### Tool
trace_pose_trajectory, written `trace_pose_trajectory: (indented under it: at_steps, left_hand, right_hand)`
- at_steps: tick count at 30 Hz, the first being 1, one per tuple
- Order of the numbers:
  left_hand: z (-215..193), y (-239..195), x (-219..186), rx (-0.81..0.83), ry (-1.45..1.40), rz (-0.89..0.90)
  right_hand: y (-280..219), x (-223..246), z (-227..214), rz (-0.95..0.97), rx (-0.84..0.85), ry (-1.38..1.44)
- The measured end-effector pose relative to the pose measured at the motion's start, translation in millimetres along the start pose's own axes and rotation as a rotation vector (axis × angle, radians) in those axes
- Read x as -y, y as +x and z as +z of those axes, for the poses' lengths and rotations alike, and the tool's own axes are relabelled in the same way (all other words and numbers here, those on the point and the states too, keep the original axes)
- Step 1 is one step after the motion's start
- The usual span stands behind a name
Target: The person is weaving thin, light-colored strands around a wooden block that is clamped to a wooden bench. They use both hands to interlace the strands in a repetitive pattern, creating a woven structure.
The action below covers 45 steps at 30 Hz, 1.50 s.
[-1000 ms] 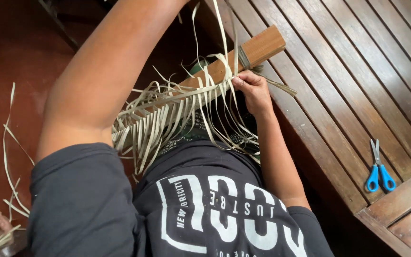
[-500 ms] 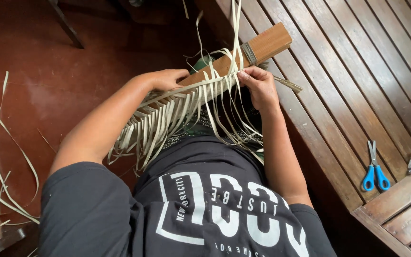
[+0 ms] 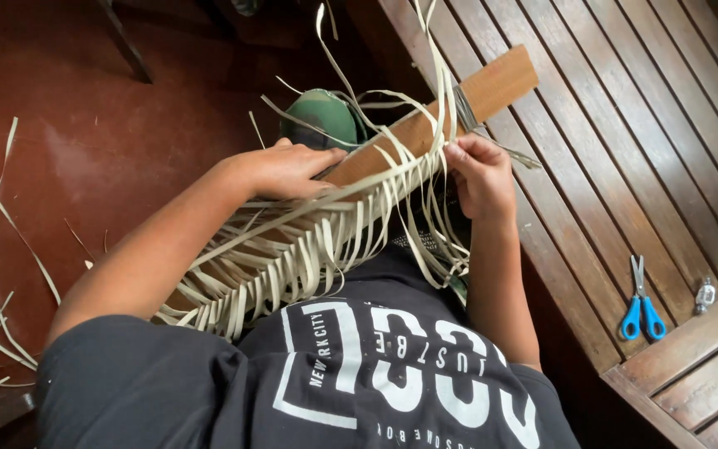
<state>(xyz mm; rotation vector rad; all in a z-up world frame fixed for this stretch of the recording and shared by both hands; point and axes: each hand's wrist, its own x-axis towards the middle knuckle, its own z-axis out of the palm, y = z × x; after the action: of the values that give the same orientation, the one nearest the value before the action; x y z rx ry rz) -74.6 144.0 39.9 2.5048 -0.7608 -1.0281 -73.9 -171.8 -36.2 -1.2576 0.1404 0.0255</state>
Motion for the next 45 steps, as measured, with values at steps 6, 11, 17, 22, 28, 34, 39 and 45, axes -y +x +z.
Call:
trace_pose_trajectory:
  at_steps: [6,11,17,22,28,34,39,45]
  left_hand:
    - [-6,-3,-3,-0.056,0.150,0.012]
    - [17,74,29,-0.093,0.177,0.092]
    - [-41,93,3,-0.249,-0.506,0.374]
    - [-87,112,5,-0.511,-0.611,0.452]
    - [-133,93,-41,-0.921,0.108,0.332]
    - [-100,150,-106,-0.245,0.314,0.198]
    - [-108,163,-103,-0.115,-0.057,0.118]
    - [-113,199,-97,0.134,-0.502,0.076]
  right_hand:
    - [-5,-2,-8,-0.039,0.003,-0.016]
    - [9,-18,-18,0.021,-0.038,-0.039]
    - [32,-16,-32,0.061,-0.082,-0.006]
    - [38,13,-47,0.092,0.075,-0.061]
    - [41,16,-55,0.062,-0.019,-0.053]
    - [50,0,-54,-0.065,-0.101,-0.040]
    - [54,0,-81,0.171,0.049,0.246]
    - [59,0,-66,0.004,0.038,0.174]
